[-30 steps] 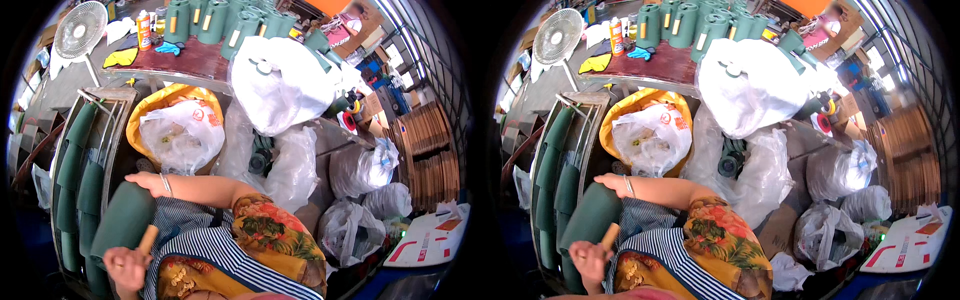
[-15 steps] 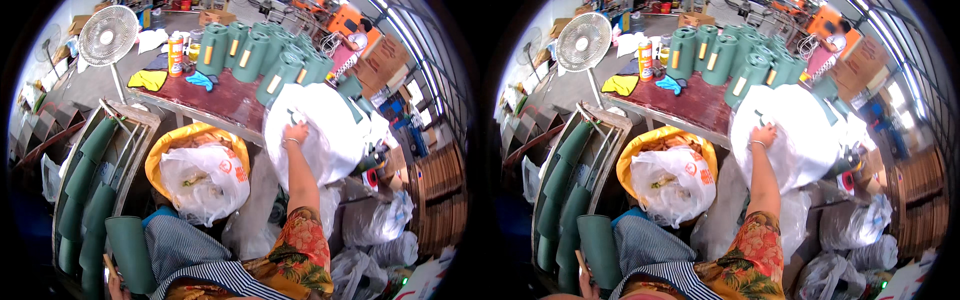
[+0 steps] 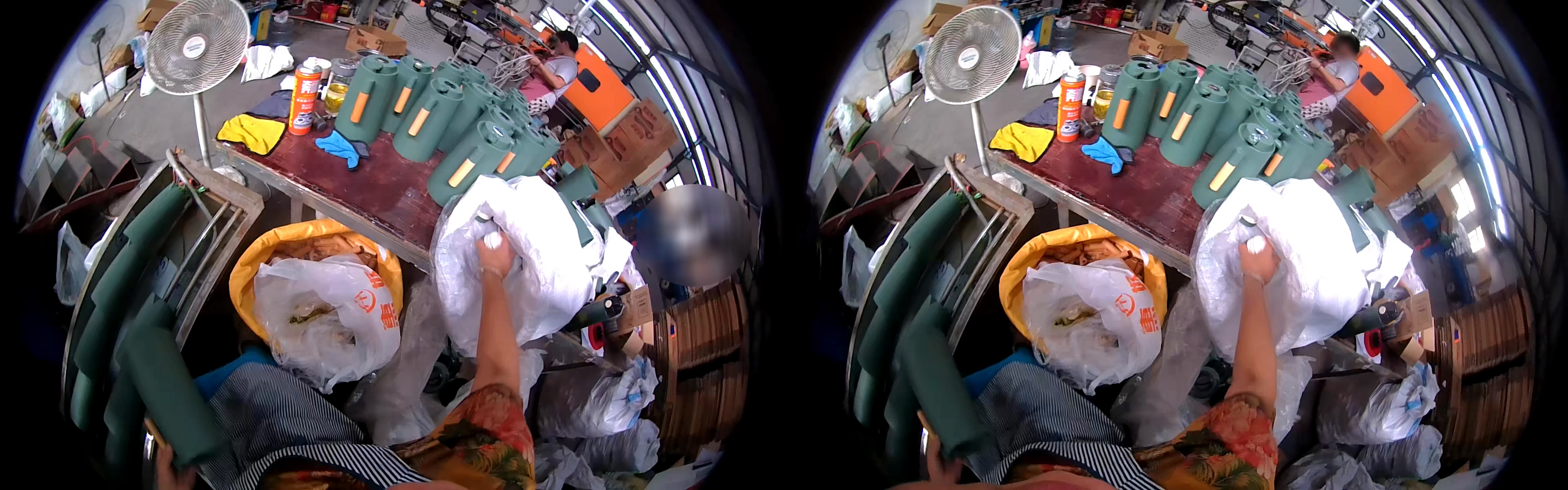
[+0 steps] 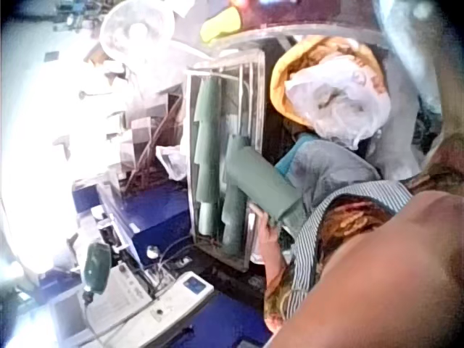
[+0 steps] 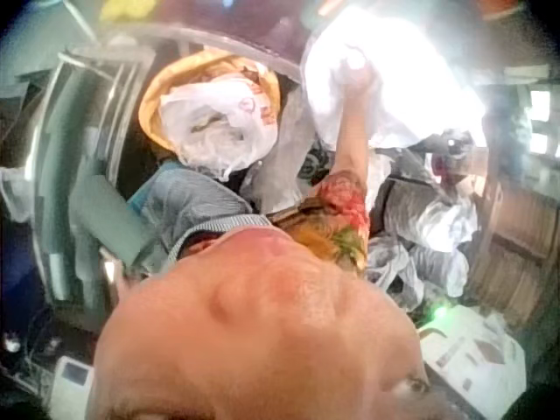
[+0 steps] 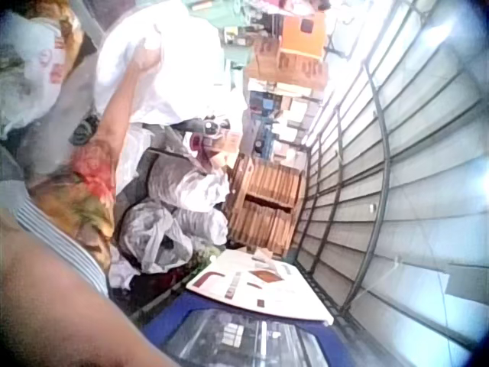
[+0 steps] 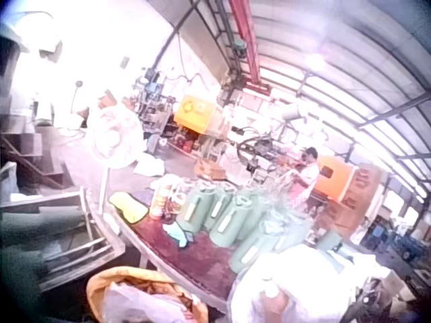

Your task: The person assembles green cylindrical components by inserting a wooden handle into a side opening and a white circular ring into the base before placing them on a metal rack.

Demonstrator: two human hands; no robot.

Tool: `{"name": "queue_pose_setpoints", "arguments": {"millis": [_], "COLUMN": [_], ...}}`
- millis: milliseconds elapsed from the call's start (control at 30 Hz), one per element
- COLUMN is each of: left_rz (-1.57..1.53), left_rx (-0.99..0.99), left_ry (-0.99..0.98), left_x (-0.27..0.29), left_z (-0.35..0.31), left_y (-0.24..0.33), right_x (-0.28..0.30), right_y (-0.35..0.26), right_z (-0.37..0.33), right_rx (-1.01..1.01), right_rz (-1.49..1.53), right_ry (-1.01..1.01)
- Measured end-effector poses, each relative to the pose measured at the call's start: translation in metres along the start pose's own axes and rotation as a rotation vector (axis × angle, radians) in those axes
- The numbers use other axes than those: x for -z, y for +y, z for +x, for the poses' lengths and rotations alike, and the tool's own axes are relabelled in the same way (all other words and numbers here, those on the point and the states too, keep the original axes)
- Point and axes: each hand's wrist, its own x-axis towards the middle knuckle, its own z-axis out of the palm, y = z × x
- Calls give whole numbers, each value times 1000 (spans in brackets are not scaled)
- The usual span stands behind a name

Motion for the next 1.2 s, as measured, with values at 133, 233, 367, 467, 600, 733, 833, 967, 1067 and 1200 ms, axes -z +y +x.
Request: {"name": "queue_pose_setpoints", "arguments": {"millis": [133,233,367,467,600,733,833,967,1067,1200], "left_rz": [-442,-567,-835,-849,-868,-892,-896,-863,-844,-854], "left_rx": [-70,-59,20,-31,-50,-72,-81,-104,-90,-13], "left_ry": [139,116,-150,-131,-67,-7,-18,-14,-22,9], "left_x": [-25,-117,-138,-137,-128,-107,-96,-90,-91,-92], "left_z": [28,54,48,16,13,-5,-10,-14,-14,-6], "left_y": [-12,8,19,16,6,20,25,34,34,36], "right_x": [81,138,216,254,257,236,233,251,259,245], "right_y": [-71,-128,-229,-287,-319,-328,-333,-349,-359,-362], "right_z": [-138,-240,-323,-364,-400,-418,-432,-423,-417,-413], "right_rx": [245,381,1164,1507,1625,1649,1609,2039,2201,2110], "right_rz": [751,1100,855,558,539,820,851,507,462,440], "right_ry": [-225,-793,-682,-404,-423,-347,-403,28,115,-58]}}
